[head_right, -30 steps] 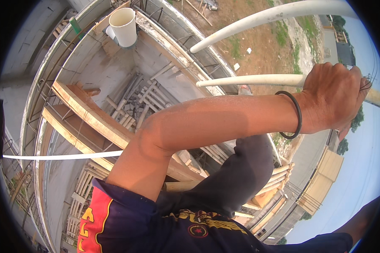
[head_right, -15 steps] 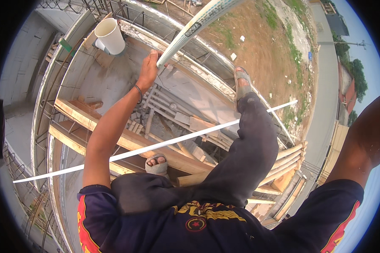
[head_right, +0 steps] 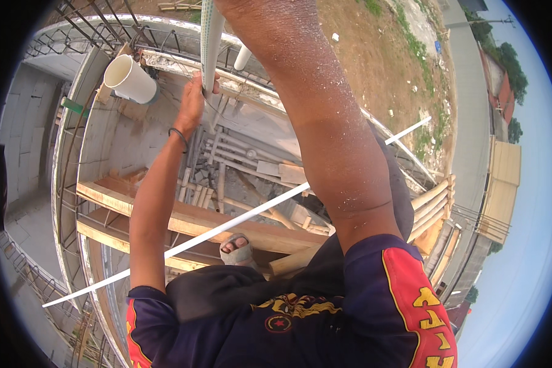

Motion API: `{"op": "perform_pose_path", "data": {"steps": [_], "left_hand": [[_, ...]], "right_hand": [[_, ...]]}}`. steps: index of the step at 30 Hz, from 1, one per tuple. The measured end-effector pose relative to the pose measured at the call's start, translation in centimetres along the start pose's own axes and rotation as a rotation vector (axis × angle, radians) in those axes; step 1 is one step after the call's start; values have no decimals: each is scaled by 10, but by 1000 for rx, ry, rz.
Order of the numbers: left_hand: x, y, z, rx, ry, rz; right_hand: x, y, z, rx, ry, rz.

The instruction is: The person secures a white PVC pipe to a metal frame using zip ties. They wrap the zip ties around the pipe and frame, pull them tight, and adjust the pipe's position. The person then handles additional PVC pipes and zip ties, preparing for further installation.

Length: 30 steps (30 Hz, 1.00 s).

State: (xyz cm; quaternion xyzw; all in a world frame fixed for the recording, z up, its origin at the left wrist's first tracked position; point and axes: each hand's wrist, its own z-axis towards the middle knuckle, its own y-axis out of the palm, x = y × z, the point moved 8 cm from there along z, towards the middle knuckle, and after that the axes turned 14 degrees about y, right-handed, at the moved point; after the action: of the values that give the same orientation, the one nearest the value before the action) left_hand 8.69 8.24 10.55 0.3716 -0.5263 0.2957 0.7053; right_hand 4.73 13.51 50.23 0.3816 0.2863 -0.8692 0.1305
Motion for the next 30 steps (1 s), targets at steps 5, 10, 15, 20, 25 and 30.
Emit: {"op": "perform_pose_path", "data": {"steps": [5, 10, 15, 20, 25, 30], "left_hand": [[-28, -25, -5, 0, -52, 110], [-34, -4, -2, -63, -74, -66], [-45, -8, -12, -121, -120, -66], [-41, -32, -14, 53, -49, -16], [-53, -80, -41, 258, -179, 57], [-57, -109, -78, 386, -298, 44]], "right_hand": [[66, 44, -16, -403, -74, 299], [166, 42, -46, -199, 377, 661], [168, 34, -50, -264, 366, 684], [149, 21, -62, -177, 292, 866], [238, 53, -125, -261, 504, 519], [282, 63, -163, -364, 654, 438]]}}
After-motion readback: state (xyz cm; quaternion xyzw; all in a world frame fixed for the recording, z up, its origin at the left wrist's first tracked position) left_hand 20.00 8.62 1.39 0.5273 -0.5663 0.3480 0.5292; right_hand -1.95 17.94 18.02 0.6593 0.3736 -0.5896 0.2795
